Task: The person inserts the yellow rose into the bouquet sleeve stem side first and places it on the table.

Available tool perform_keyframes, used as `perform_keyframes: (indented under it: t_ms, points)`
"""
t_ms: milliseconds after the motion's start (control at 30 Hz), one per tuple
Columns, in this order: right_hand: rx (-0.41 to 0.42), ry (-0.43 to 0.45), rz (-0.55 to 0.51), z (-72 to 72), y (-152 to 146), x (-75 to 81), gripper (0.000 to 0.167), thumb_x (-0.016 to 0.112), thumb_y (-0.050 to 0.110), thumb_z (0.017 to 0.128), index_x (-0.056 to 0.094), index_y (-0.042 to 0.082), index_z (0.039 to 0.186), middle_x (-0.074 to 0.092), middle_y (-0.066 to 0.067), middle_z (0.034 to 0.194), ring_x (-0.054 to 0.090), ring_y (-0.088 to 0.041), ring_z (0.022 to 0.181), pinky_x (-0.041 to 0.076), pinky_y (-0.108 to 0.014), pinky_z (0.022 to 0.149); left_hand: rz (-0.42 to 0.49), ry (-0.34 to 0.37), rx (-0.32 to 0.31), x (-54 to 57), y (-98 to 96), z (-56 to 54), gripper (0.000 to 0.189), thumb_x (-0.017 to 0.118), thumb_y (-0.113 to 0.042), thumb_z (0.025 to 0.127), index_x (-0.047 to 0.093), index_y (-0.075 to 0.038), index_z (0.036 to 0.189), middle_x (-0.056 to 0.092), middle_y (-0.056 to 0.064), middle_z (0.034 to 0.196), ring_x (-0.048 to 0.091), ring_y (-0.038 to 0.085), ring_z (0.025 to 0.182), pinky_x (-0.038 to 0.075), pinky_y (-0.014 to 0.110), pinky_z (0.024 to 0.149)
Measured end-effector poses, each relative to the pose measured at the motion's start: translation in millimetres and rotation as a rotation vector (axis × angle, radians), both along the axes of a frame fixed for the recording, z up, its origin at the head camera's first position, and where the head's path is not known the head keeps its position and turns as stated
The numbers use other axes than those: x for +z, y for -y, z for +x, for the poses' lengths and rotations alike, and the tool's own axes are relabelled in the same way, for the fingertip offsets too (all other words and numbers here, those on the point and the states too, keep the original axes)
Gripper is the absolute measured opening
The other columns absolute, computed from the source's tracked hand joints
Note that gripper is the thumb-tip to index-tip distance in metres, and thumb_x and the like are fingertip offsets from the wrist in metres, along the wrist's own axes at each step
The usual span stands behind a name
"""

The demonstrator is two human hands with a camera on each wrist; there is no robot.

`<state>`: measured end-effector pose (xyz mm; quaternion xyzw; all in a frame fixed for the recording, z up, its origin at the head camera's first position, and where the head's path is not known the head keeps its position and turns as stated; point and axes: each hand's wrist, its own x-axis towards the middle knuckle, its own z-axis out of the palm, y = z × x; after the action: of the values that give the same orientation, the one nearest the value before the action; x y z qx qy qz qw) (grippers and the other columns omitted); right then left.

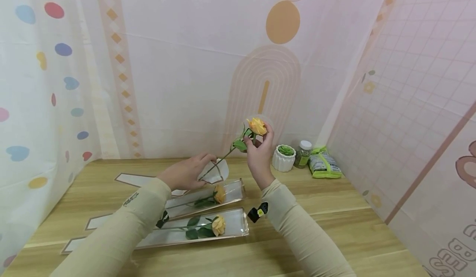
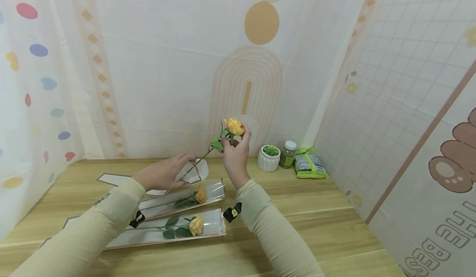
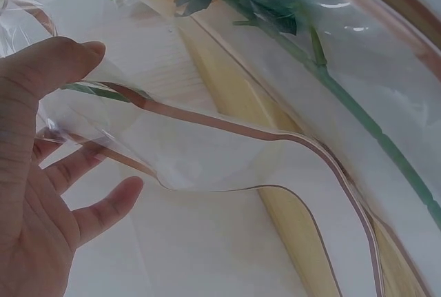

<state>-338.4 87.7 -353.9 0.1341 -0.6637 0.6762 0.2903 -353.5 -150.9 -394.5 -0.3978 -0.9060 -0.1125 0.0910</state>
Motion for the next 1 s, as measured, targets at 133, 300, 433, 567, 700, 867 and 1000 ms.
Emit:
perform_keyframes:
  t_ms: [133,300,433,567,700,867,1000]
  points:
    - [-0.004,0.016,-0.012,-0.3,0,-1.9,0.067,0.068,0.004,0.096,0.028,0.012,0.149,0.049,-0.013,0.139,0.068,-0.028,0.097,0.059,-0.028,0.074,0.005,0.005,0.006,-0.4,-0.3,-0.2,0.069,0.080,-0.016,0.083,0.043,-0.011,0.141,0.050,0.009,0.139,0.059,0.028,0.121,0.053,0.044,0.097]
    - [0.005,0.045,-0.015,0.3,-1,-4.9,0.065,0.067,0.006,0.097,0.028,0.010,0.149,0.048,-0.016,0.141,0.067,-0.033,0.102,0.059,-0.030,0.078,0.013,0.012,0.011,-0.1,-0.2,0.8,0.070,0.080,-0.016,0.083,0.043,-0.009,0.142,0.051,0.010,0.138,0.059,0.030,0.122,0.053,0.046,0.097]
    - [0.006,0.097,-0.019,0.3,-1,-7.8,0.065,0.065,0.006,0.098,0.026,0.011,0.149,0.047,-0.016,0.143,0.065,-0.033,0.105,0.059,-0.030,0.079,0.020,0.008,0.004,0.1,0.3,1.1,0.069,0.080,-0.016,0.083,0.044,-0.008,0.141,0.052,0.011,0.138,0.059,0.030,0.122,0.052,0.047,0.098]
    - [0.003,0.114,-0.024,-1.2,-2,-11.0,0.065,0.065,0.006,0.098,0.026,0.011,0.149,0.046,-0.015,0.144,0.063,-0.033,0.104,0.057,-0.029,0.080,0.024,0.016,0.003,0.8,0.2,1.6,0.069,0.080,-0.016,0.084,0.043,-0.008,0.141,0.052,0.012,0.138,0.058,0.031,0.123,0.052,0.047,0.099]
    - [0.001,0.129,-0.015,-1.3,-3,-13.8,0.064,0.065,0.005,0.098,0.027,0.011,0.149,0.044,-0.015,0.143,0.063,-0.031,0.102,0.056,-0.028,0.078,0.023,0.023,0.007,0.7,0.4,1.0,0.069,0.079,-0.015,0.084,0.042,-0.009,0.142,0.051,0.012,0.139,0.058,0.031,0.123,0.052,0.047,0.099]
    - [-0.003,0.160,0.011,0.4,-4,-15.5,0.064,0.065,0.005,0.097,0.027,0.013,0.149,0.039,-0.015,0.140,0.064,-0.026,0.097,0.053,-0.027,0.075,0.015,0.021,0.015,0.2,1.0,-1.1,0.068,0.079,-0.016,0.084,0.042,-0.010,0.141,0.051,0.012,0.139,0.059,0.030,0.122,0.052,0.046,0.099]
    - [0.016,0.181,0.017,1.3,-5,-15.1,0.065,0.061,0.005,0.098,0.026,0.014,0.151,0.044,-0.016,0.135,0.064,-0.021,0.096,0.051,-0.027,0.075,0.020,0.018,0.006,0.7,1.1,-1.6,0.068,0.079,-0.016,0.084,0.042,-0.009,0.141,0.052,0.013,0.138,0.059,0.031,0.121,0.052,0.047,0.098]
